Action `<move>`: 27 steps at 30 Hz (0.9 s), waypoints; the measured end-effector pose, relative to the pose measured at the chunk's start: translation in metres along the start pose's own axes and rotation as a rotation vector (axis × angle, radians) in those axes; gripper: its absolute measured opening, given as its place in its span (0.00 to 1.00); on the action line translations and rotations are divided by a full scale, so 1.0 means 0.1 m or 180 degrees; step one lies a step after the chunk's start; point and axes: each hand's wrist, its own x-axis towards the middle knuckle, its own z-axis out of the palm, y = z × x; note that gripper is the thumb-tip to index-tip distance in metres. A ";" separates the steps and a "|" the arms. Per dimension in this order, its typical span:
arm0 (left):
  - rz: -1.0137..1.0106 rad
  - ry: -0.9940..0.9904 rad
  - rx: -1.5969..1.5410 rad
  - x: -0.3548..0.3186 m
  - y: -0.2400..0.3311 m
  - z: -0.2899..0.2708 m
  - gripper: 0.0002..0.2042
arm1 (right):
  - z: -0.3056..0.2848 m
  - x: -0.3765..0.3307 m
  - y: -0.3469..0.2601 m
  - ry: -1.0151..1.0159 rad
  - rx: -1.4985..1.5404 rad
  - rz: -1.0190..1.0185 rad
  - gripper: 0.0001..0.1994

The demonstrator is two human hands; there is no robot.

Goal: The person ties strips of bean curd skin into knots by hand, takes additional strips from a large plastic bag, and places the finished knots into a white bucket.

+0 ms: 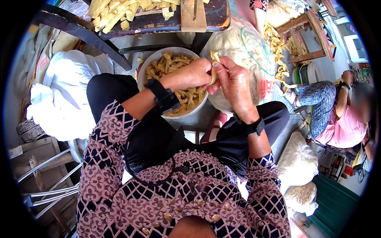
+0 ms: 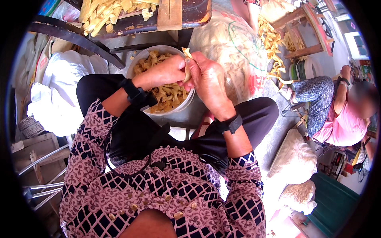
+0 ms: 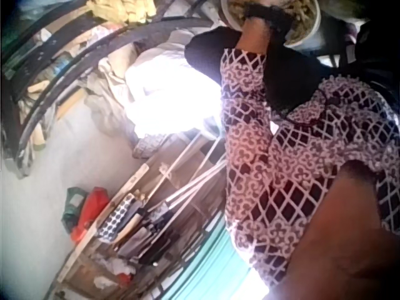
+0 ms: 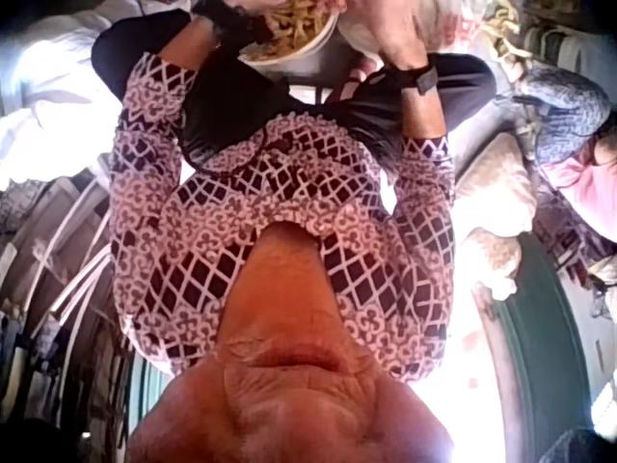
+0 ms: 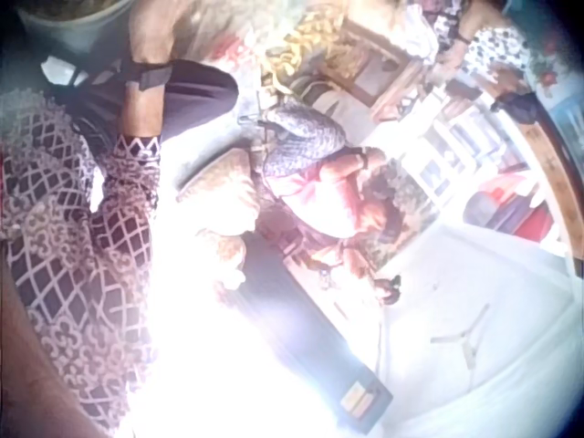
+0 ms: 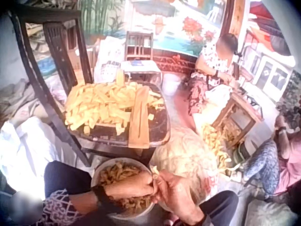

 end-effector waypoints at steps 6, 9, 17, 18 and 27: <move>0.1184 0.1391 0.2369 -0.07 -0.04 0.03 0.04 | 0.07 -0.03 0.25 0.0488 -0.0114 0.0376 0.07; 0.1535 0.1421 0.1992 -0.10 0.08 0.05 0.09 | 0.04 -0.02 0.19 0.0408 0.0696 0.0924 0.10; 0.1761 0.0569 0.1597 -0.06 -0.02 -0.06 0.09 | -0.18 -0.20 0.44 -0.0912 0.2497 0.1601 0.12; 0.1591 0.0538 0.1608 -0.05 -0.02 -0.04 0.08 | -0.15 -0.20 0.48 -0.0739 0.2226 0.1587 0.13; 0.1031 0.1186 -0.0114 0.04 -0.18 -0.03 0.01 | 0.07 -0.13 0.40 0.0335 0.1608 0.0658 0.08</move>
